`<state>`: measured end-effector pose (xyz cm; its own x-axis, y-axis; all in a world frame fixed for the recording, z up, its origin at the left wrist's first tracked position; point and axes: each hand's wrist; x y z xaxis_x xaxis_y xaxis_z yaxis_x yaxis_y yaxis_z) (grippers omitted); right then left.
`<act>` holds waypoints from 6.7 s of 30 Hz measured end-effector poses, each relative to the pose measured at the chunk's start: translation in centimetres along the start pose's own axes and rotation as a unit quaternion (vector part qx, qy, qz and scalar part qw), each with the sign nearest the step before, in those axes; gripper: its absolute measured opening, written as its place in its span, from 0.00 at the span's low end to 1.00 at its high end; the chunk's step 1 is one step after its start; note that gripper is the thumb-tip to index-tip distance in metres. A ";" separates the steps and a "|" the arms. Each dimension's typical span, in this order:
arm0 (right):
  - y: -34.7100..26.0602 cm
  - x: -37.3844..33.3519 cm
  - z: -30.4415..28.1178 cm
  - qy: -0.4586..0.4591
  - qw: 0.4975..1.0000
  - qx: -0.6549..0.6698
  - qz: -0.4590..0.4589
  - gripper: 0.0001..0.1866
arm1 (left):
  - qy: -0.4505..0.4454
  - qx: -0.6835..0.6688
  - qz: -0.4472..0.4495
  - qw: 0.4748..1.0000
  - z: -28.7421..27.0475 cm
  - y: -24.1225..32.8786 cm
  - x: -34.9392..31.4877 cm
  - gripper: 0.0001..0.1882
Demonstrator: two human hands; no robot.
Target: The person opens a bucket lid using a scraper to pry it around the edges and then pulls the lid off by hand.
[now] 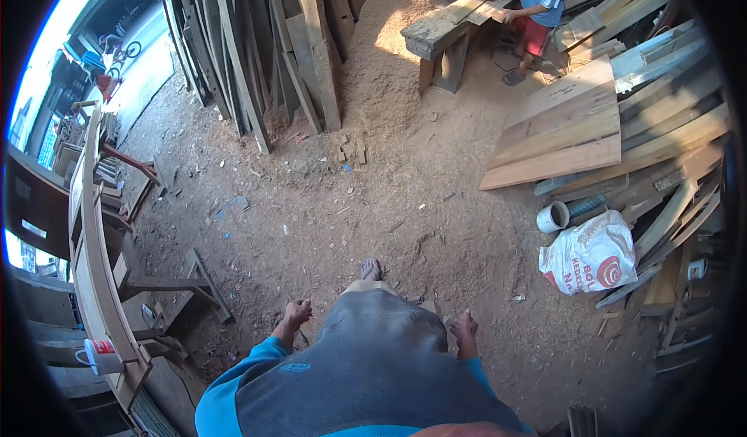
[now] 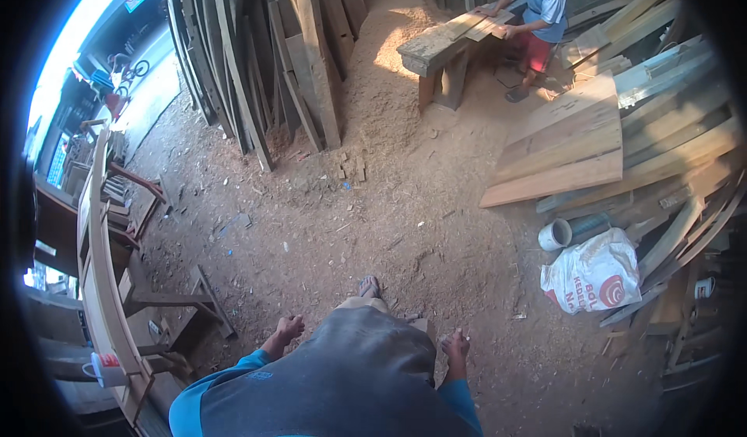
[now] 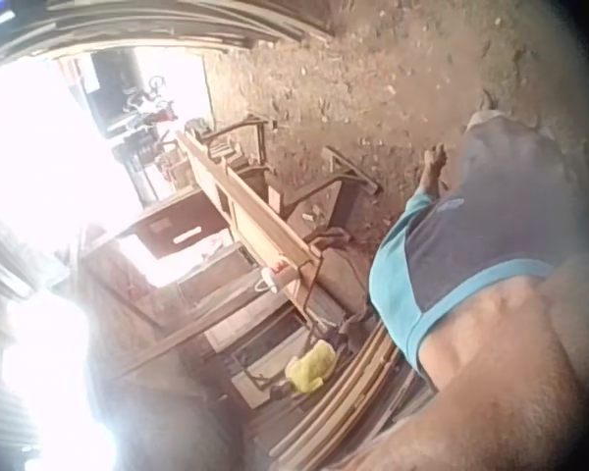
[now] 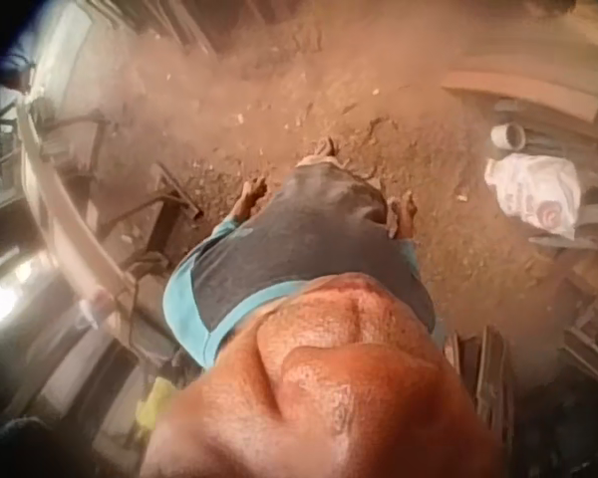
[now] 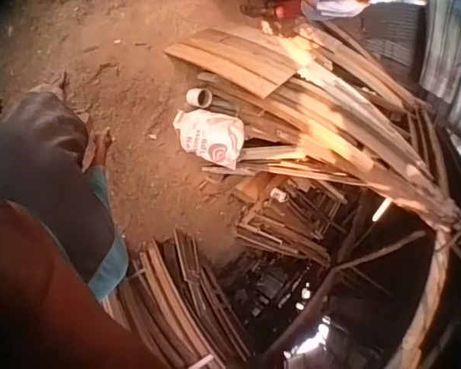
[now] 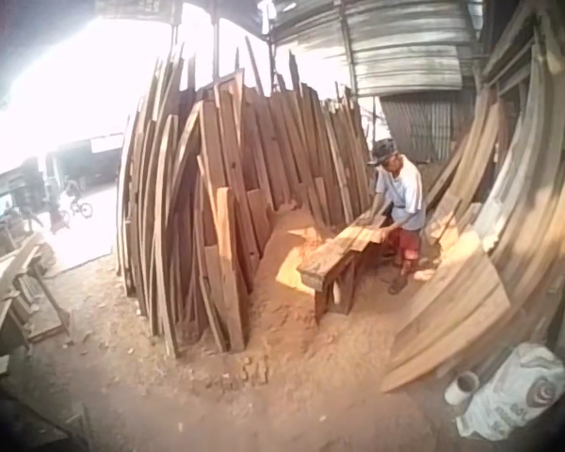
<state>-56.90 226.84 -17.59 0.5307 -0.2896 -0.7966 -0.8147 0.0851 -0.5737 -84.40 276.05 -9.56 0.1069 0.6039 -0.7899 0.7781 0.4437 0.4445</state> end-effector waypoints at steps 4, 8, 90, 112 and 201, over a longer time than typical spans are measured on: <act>0.4 -1.8 -0.8 0.031 0.997 -0.063 -0.008 0.28 | -0.006 0.011 0.017 1.000 0.9 1.7 -0.7 0.23; 1.0 -1.5 -3.4 -0.031 0.999 -0.033 0.016 0.28 | -0.027 0.026 0.052 0.998 2.5 3.8 -1.0 0.23; -6.4 2.0 0.5 -0.033 0.991 -0.117 0.047 0.43 | 0.008 0.117 0.103 0.988 9.5 1.4 -4.4 0.24; -6.1 2.3 0.9 -0.034 0.992 -0.106 0.056 0.43 | 0.028 0.102 0.056 0.993 7.8 1.4 -3.9 0.25; -21.2 3.7 38.3 -0.278 0.807 -0.517 -0.069 0.51 | 0.278 -0.208 -0.198 0.917 14.2 -6.9 -12.6 0.27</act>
<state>-28.74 260.53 -15.67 0.4219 0.2696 -0.8656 -0.3456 -0.8348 -0.4285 -82.30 256.02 -8.68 -0.5548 0.5335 -0.6384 0.3725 0.8454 0.3828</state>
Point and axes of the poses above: each hand's wrist, its own x-axis towards the middle knuckle, its own z-axis out of the palm, y = z × x, and after that the axes turned 8 degrees about y, right-handed
